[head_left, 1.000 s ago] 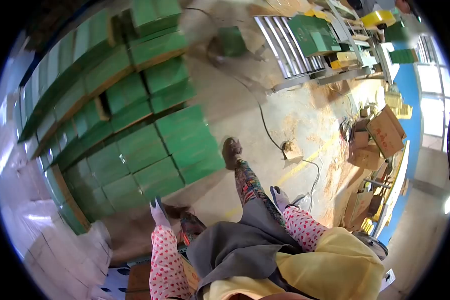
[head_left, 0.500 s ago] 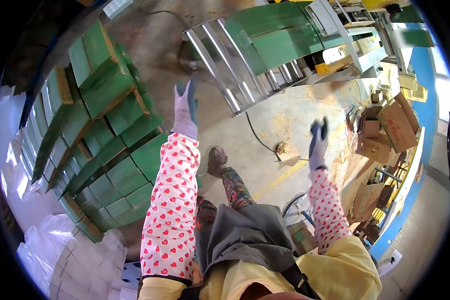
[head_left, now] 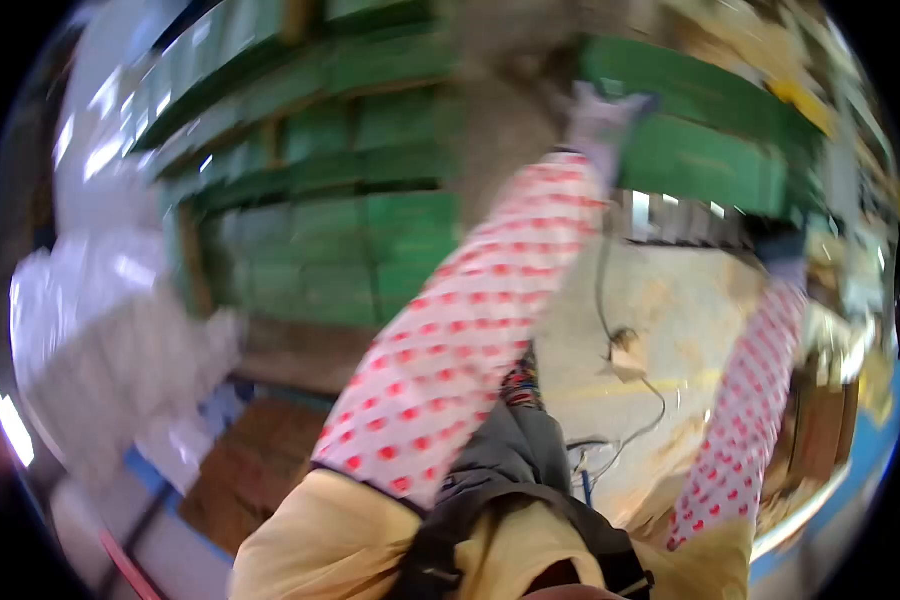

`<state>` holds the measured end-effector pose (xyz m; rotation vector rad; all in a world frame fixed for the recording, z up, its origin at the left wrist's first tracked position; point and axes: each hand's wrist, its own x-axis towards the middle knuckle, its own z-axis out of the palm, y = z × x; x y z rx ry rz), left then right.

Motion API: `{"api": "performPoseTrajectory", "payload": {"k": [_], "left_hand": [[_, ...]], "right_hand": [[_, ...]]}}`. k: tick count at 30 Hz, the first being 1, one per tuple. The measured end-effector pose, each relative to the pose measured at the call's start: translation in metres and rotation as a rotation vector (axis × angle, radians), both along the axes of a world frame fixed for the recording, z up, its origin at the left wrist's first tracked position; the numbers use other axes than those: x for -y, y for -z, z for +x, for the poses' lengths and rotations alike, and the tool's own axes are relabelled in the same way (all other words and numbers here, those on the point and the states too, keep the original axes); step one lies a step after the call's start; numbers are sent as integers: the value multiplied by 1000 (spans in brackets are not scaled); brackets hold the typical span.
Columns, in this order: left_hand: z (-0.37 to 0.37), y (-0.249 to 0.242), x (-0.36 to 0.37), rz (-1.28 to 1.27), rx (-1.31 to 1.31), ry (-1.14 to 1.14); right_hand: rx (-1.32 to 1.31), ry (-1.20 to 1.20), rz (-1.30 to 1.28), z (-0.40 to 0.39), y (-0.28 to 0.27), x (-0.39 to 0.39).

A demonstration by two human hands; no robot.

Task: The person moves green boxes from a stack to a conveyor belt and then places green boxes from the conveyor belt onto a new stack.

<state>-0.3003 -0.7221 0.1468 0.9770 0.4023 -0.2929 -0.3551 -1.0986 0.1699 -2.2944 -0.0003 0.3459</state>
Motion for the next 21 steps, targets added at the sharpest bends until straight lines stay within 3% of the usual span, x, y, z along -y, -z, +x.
{"api": "performPoseTrajectory", "payload": {"k": [2, 4, 6, 8, 11, 12, 13, 15, 16, 18, 20, 21], "left_hand": [[-15, -37, -18, 579, -47, -41], [-26, -67, -36, 643, -178, 3], [-23, -54, -26, 642, -242, 64], [-30, -54, -26, 502, -273, 13], [-71, -97, -77, 424, -290, -13], [-91, -100, -94, 422, -258, -67], [-119, -92, -114, 422, -225, -125], [-187, -50, -150, 319, -182, -286], [-222, -28, -171, 211, -169, -387], [-307, -29, -247, -194, -212, -528], [-395, -37, -311, -380, -362, -777], [-450, 0, -338, -472, -465, -808]], "right_hand": [[39, 33, -89, 7, 16, 4], [61, 131, -88, 13, 31, 9], [107, 209, -111, 21, 39, 8], [199, 261, -171, 20, 36, 7], [416, 246, -239, 3, 17, -18], [296, 377, -3, -8, 6, -37], [51, 646, 475, -26, -22, -102], [-283, 983, 922, -61, -71, -228], [-221, 893, 907, -79, -60, -251], [-318, 707, 970, -112, -22, -287], [-426, 411, 1055, -148, 45, -317], [-379, 412, 992, -170, 42, -384]]}}
